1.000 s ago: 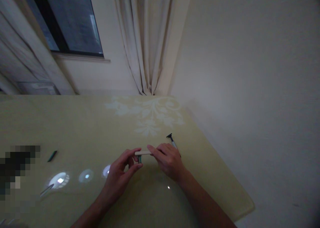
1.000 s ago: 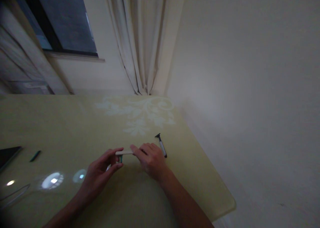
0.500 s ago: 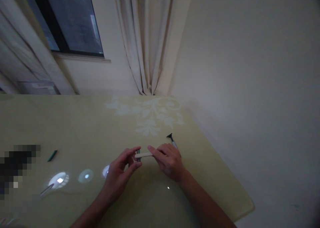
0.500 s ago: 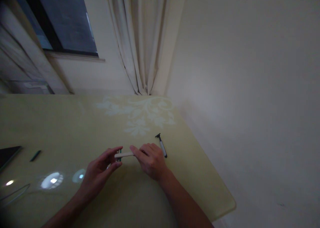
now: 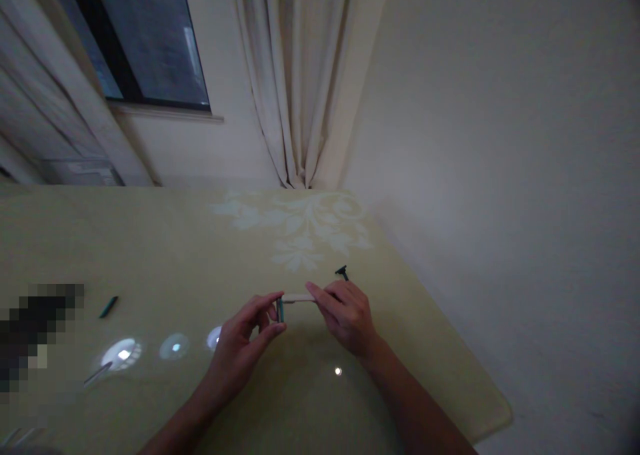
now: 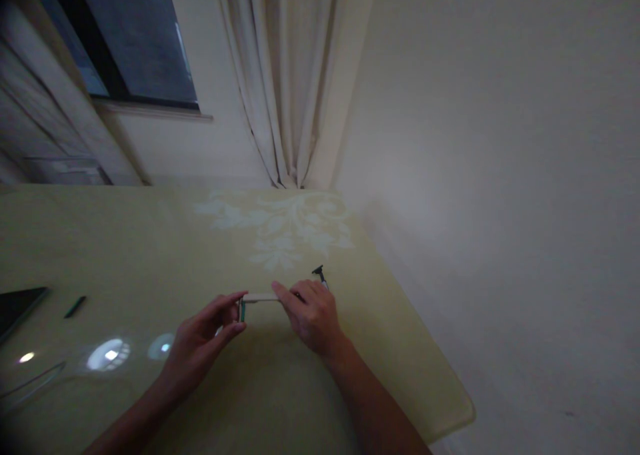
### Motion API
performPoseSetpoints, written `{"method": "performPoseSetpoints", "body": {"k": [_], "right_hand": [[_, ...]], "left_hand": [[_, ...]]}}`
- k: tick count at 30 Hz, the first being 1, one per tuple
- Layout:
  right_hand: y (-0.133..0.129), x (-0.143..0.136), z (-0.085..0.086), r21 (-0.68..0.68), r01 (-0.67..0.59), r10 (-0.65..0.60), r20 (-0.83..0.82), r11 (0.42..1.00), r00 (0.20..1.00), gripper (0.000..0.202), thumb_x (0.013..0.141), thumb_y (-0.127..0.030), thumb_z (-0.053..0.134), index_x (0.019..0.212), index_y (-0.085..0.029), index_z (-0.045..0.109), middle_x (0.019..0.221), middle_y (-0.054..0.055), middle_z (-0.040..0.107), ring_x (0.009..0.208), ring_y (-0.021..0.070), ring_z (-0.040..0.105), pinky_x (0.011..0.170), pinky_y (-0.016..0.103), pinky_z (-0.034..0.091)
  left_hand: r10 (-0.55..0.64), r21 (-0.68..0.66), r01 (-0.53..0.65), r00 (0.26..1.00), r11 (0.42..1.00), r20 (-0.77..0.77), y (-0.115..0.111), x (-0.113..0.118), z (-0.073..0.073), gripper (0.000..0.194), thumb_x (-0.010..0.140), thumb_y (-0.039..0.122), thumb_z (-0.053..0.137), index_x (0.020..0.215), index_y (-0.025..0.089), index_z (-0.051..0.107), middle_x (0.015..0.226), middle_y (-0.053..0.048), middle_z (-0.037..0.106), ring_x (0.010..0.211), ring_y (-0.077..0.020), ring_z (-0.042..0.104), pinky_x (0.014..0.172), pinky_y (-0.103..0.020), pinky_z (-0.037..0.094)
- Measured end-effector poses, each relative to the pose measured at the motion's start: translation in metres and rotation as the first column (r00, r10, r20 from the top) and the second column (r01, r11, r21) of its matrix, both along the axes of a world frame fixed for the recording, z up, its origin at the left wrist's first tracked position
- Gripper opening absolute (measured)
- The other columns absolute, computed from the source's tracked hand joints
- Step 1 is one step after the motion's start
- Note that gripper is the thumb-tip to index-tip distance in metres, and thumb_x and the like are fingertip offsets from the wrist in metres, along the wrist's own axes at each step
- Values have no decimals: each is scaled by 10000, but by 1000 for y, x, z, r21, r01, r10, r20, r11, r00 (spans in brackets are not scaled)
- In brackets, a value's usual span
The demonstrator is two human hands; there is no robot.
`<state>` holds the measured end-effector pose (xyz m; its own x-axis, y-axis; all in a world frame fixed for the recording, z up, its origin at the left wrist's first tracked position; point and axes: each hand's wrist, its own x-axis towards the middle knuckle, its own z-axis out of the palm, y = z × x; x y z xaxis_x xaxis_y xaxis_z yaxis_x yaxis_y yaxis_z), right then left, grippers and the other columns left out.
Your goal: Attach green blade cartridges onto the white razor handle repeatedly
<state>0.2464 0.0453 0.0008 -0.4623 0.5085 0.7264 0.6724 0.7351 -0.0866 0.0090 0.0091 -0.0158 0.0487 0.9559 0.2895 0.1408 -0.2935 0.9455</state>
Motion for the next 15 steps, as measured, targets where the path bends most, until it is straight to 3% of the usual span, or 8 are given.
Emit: {"method": "performPoseSetpoints", "body": {"k": [5, 11, 15], "right_hand": [[-7, -7, 2, 32, -106, 103, 77, 994, 992, 280, 1101, -183, 555, 1301, -184, 751, 780, 26, 649, 703, 165, 532, 648, 332, 363], [-1, 4, 4, 53, -7, 6, 17, 999, 1000, 284, 1081, -161, 584, 1311, -182, 749, 788, 32, 645, 728, 177, 542, 673, 332, 395], [-4, -2, 3, 44, -62, 59, 64, 997, 996, 284, 1093, -167, 559, 1309, -181, 743, 783, 29, 660, 718, 172, 548, 660, 336, 382]], "left_hand": [[-1, -10, 1, 1000, 1000, -8, 0, 0, -2, 367, 899, 290, 781, 1265, 271, 776, 876, -3, 667, 808, -172, 662, 740, -269, 537], [-7, -9, 7, 1000, 1000, 11, -1, -1, 1, 393, 907, 288, 781, 1299, 268, 762, 847, 6, 650, 733, -149, 627, 715, -263, 533], [17, -5, -17, 1000, 1000, 12, -1, -1, 1, 380, 889, 281, 793, 1268, 271, 777, 835, 10, 649, 744, -151, 642, 705, -252, 535]]}}
